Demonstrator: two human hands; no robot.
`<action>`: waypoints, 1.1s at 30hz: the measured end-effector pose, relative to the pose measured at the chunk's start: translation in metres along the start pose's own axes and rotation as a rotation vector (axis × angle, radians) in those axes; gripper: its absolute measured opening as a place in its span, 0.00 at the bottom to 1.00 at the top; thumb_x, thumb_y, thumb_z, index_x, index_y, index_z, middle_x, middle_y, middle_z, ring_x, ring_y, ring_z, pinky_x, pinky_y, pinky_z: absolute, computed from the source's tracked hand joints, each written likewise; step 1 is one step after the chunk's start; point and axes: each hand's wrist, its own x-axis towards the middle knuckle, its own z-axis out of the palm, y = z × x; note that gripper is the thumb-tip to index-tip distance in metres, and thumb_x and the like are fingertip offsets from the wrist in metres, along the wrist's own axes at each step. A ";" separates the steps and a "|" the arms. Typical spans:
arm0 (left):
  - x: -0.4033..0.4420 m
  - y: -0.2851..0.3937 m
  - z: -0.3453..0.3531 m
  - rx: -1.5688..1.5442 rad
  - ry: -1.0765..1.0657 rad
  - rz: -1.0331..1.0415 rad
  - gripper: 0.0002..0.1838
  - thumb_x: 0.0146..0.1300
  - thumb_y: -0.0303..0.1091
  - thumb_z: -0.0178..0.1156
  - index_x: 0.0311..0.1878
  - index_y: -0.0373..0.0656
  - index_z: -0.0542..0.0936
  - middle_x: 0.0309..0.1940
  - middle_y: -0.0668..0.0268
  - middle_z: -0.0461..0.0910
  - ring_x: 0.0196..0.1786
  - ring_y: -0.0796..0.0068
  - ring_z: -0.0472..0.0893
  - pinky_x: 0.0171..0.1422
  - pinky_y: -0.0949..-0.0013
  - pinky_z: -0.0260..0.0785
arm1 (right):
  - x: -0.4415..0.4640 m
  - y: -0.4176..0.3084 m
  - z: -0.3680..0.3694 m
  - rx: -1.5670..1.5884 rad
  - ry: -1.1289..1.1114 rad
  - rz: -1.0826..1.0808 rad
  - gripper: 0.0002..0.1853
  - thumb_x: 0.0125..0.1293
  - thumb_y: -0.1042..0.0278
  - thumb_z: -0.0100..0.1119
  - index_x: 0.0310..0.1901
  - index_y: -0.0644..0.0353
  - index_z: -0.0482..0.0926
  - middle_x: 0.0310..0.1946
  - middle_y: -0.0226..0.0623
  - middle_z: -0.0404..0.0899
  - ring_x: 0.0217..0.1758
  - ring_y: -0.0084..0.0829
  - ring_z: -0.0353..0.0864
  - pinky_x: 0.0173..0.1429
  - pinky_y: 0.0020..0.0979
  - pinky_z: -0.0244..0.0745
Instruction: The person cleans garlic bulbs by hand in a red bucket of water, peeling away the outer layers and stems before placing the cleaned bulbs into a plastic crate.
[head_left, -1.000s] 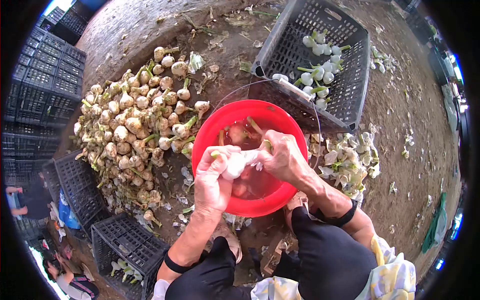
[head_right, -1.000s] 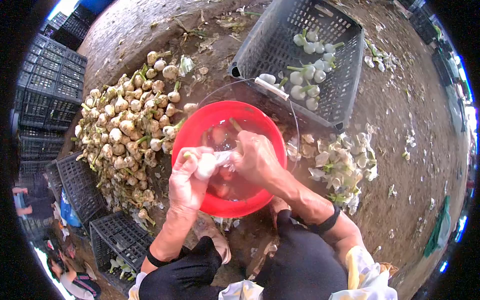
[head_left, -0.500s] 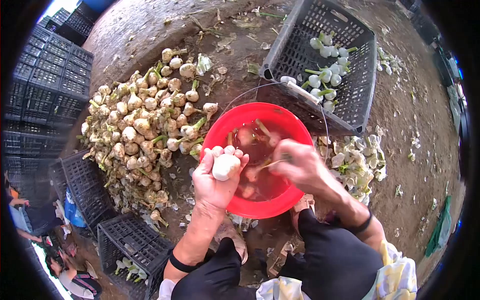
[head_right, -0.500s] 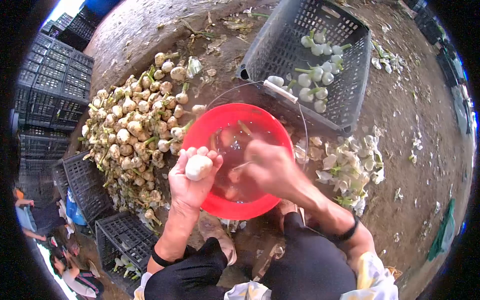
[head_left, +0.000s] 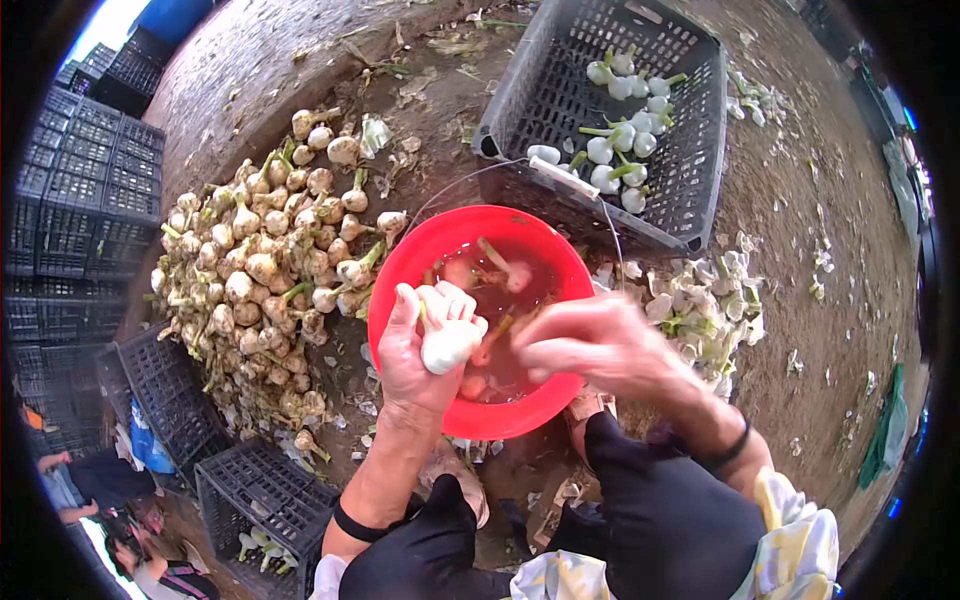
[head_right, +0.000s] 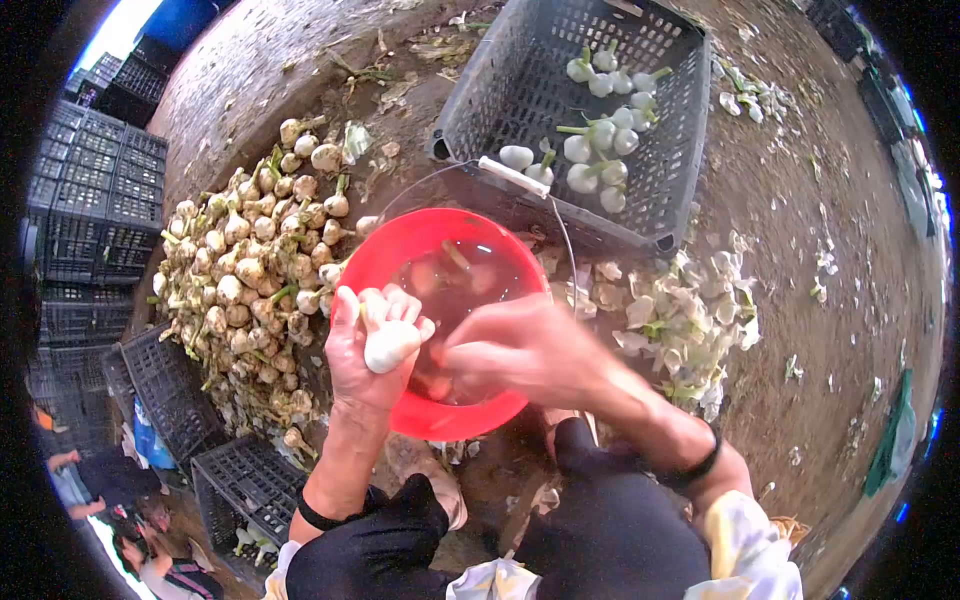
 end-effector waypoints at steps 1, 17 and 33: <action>-0.001 0.000 0.008 0.008 0.000 -0.005 0.22 0.66 0.53 0.53 0.25 0.45 0.72 0.27 0.68 0.65 0.37 0.70 0.66 0.44 0.63 0.62 | 0.012 0.003 0.010 0.135 -0.130 0.086 0.11 0.64 0.65 0.60 0.33 0.66 0.81 0.25 0.31 0.80 0.28 0.21 0.79 0.36 0.23 0.75; -0.014 0.010 0.013 1.046 -0.073 0.530 0.11 0.58 0.33 0.67 0.30 0.37 0.75 0.31 0.63 0.74 0.33 0.76 0.72 0.38 0.76 0.64 | 0.036 0.027 0.034 0.355 -0.221 0.259 0.12 0.57 0.62 0.61 0.23 0.59 0.78 0.16 0.29 0.75 0.16 0.17 0.70 0.20 0.20 0.61; -0.004 -0.015 0.008 0.296 0.445 0.108 0.19 0.71 0.49 0.47 0.26 0.48 0.68 0.20 0.70 0.63 0.26 0.73 0.64 0.38 0.63 0.63 | 0.031 0.018 0.034 -1.209 -0.062 -0.668 0.13 0.55 0.65 0.58 0.37 0.65 0.71 0.28 0.42 0.76 0.29 0.38 0.78 0.24 0.37 0.71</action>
